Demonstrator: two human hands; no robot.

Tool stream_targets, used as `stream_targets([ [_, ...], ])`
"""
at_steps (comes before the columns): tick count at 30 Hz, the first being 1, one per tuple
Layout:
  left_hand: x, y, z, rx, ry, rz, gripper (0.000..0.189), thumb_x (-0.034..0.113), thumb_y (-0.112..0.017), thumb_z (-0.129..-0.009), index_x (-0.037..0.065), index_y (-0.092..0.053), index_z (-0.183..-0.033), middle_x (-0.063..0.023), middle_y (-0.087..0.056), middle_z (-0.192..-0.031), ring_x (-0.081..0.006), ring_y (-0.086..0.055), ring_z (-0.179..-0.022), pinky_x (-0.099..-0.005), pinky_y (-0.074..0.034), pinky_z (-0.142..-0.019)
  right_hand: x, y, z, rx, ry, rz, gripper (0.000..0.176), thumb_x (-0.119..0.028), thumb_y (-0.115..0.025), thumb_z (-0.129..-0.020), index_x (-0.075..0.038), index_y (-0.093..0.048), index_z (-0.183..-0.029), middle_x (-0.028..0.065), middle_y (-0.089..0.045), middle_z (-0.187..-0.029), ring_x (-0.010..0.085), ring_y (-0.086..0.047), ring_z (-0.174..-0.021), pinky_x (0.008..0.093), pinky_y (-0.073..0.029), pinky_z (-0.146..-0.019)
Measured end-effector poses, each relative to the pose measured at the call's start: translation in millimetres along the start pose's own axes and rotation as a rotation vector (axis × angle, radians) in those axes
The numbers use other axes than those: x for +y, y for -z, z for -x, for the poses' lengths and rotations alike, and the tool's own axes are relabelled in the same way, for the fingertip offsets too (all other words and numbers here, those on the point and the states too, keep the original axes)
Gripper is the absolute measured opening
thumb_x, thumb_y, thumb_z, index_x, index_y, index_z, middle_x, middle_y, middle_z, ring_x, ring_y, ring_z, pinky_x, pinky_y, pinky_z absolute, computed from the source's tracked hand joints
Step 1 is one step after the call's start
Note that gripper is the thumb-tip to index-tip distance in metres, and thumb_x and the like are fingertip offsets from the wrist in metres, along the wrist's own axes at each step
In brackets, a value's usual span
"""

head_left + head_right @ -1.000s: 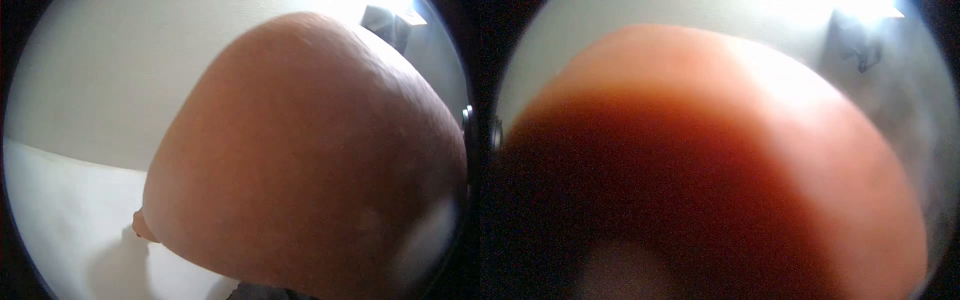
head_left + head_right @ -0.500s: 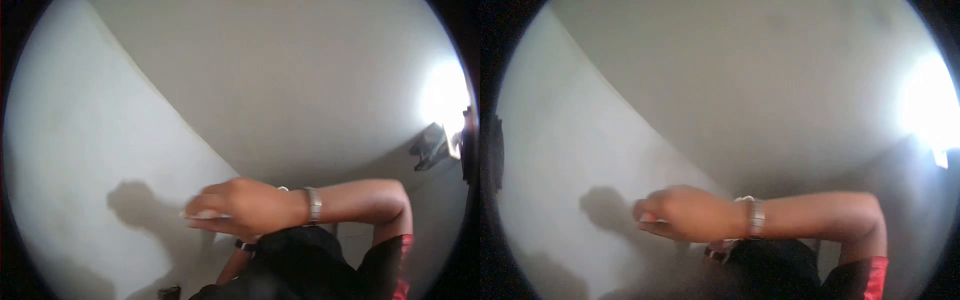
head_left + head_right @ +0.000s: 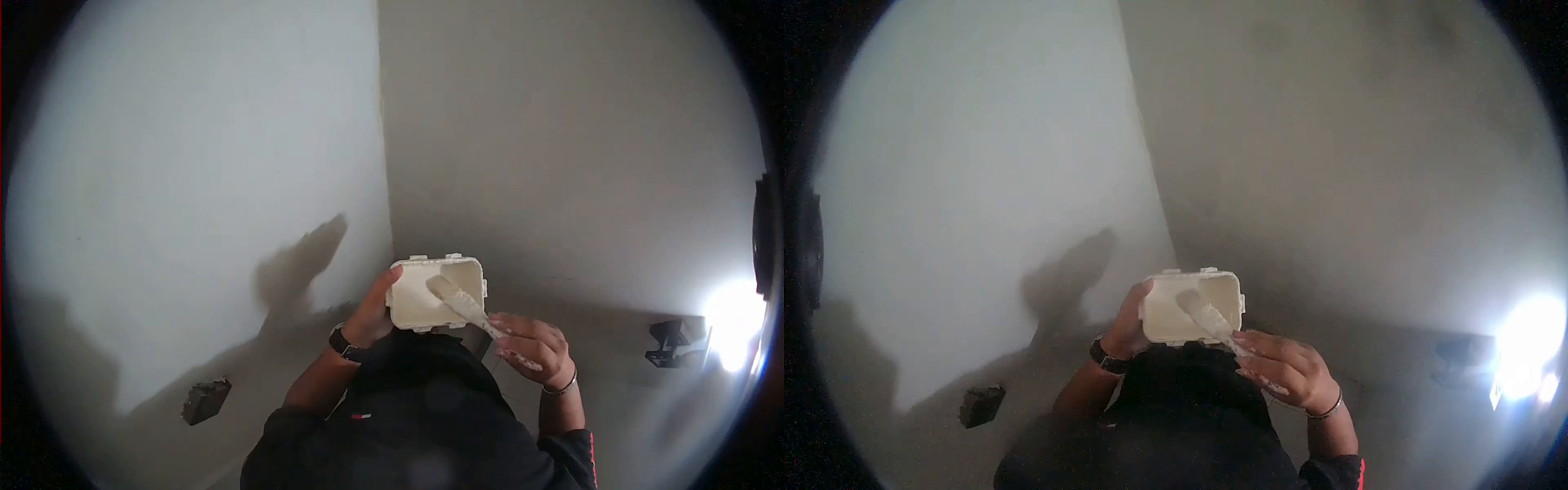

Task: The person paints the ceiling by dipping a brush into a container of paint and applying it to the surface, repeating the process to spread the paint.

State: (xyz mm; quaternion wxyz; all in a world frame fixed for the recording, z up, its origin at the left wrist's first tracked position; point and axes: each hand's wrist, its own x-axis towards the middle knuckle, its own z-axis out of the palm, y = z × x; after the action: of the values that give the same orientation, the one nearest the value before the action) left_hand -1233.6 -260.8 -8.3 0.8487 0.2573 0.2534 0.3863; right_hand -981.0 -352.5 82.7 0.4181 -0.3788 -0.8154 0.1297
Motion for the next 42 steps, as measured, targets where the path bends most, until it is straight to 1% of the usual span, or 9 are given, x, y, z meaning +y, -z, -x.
stream_targets([
  [2,-53,-169,-122,-0.059,0.028,-0.037,0.056,0.044,-0.041,-0.098,0.002,-0.042,-0.135,-0.0135,-0.056,-0.129,-0.0224,-0.057,-0.116,-0.0365,-0.045,-0.099,88,198,19,-0.111,0.058,0.001,0.029,-0.007,-0.074,-0.078,-0.009,-0.06,-0.103,0.0135,-0.066,-0.113,0.0284,-0.067,-0.1,0.035,-0.059,-0.075],
  [3,-78,-248,-180,-0.055,0.031,-0.032,0.056,0.044,-0.041,-0.098,0.002,-0.042,-0.135,-0.0135,-0.056,-0.129,-0.0224,-0.057,-0.116,-0.0365,-0.045,-0.099,131,289,26,-0.114,0.054,-0.003,0.029,-0.007,-0.074,-0.078,-0.009,-0.06,-0.103,0.0135,-0.066,-0.113,0.0284,-0.067,-0.1,0.035,-0.059,-0.075],
  [24,-89,-244,-207,-0.157,0.046,0.14,0.056,0.044,-0.042,-0.098,0.002,-0.043,-0.135,-0.0124,-0.056,-0.128,-0.0208,-0.057,-0.115,-0.0352,-0.047,-0.096,150,293,-7,-0.371,-0.017,0.108,0.028,-0.01,-0.073,-0.08,-0.011,-0.059,-0.104,0.0112,-0.065,-0.116,0.0287,-0.066,-0.104,0.0357,-0.059,-0.079],
  [27,-94,-238,-198,-0.157,0.025,0.115,0.056,0.044,-0.042,-0.098,0.003,-0.042,-0.136,-0.0125,-0.055,-0.129,-0.0208,-0.057,-0.115,-0.0356,-0.047,-0.096,138,283,15,-0.214,-0.118,-0.038,0.026,-0.007,-0.07,-0.084,-0.008,-0.057,-0.107,0.0129,-0.066,-0.11,0.0301,-0.066,-0.103,0.0387,-0.058,-0.079],
  [29,-91,-230,-189,-0.144,0.05,0.13,0.056,0.044,-0.042,-0.098,0.003,-0.042,-0.136,-0.0121,-0.055,-0.13,-0.0209,-0.056,-0.116,-0.036,-0.046,-0.097,137,256,47,0.287,-0.343,-0.258,0.019,-0.008,-0.062,-0.091,-0.005,-0.054,-0.108,0.0131,-0.066,-0.102,0.0312,-0.066,-0.102,0.0415,-0.057,-0.082],
  [30,-88,-228,-182,-0.144,0.071,0.121,0.056,0.044,-0.042,-0.098,0.003,-0.042,-0.136,-0.0121,-0.055,-0.13,-0.0209,-0.056,-0.116,-0.036,-0.046,-0.097,132,243,53,0.304,-0.358,-0.258,0.019,-0.008,-0.062,-0.091,-0.005,-0.054,-0.108,0.0131,-0.066,-0.102,0.0312,-0.066,-0.102,0.0415,-0.057,-0.082],
  [32,-116,-247,-207,-0.03,0.189,0.179,0.055,0.043,-0.045,-0.097,0.003,-0.044,-0.136,-0.0108,-0.056,-0.13,-0.0207,-0.056,-0.116,-0.0366,-0.045,-0.098,161,246,84,0.77,-0.808,-0.602,0.013,-0.012,-0.054,-0.097,-0.004,-0.053,-0.107,0.012,-0.064,-0.096,0.0309,-0.066,-0.099,0.0426,-0.056,-0.082],
  [35,-173,-294,-263,0.037,0.134,0.081,0.055,0.043,-0.047,-0.097,0.004,-0.046,-0.135,-0.0098,-0.056,-0.13,-0.0207,-0.056,-0.117,-0.0372,-0.044,-0.098,220,294,129,1.038,-0.999,-1.019,0.016,-0.019,-0.051,-0.099,-0.005,-0.054,-0.105,0.0117,-0.064,-0.095,0.0276,-0.067,-0.093,0.0395,-0.057,-0.08],
  [42,-220,-354,-313,0.166,0.086,-0.011,0.055,0.045,-0.047,-0.096,0.005,-0.046,-0.134,-0.01,-0.058,-0.125,-0.0227,-0.059,-0.112,-0.0393,-0.05,-0.089,274,342,174,1.064,-1.126,-1.272,0.022,-0.025,-0.052,-0.099,-0.003,-0.054,-0.103,0.0125,-0.064,-0.095,0.0227,-0.066,-0.087,0.0353,-0.057,-0.078],
])
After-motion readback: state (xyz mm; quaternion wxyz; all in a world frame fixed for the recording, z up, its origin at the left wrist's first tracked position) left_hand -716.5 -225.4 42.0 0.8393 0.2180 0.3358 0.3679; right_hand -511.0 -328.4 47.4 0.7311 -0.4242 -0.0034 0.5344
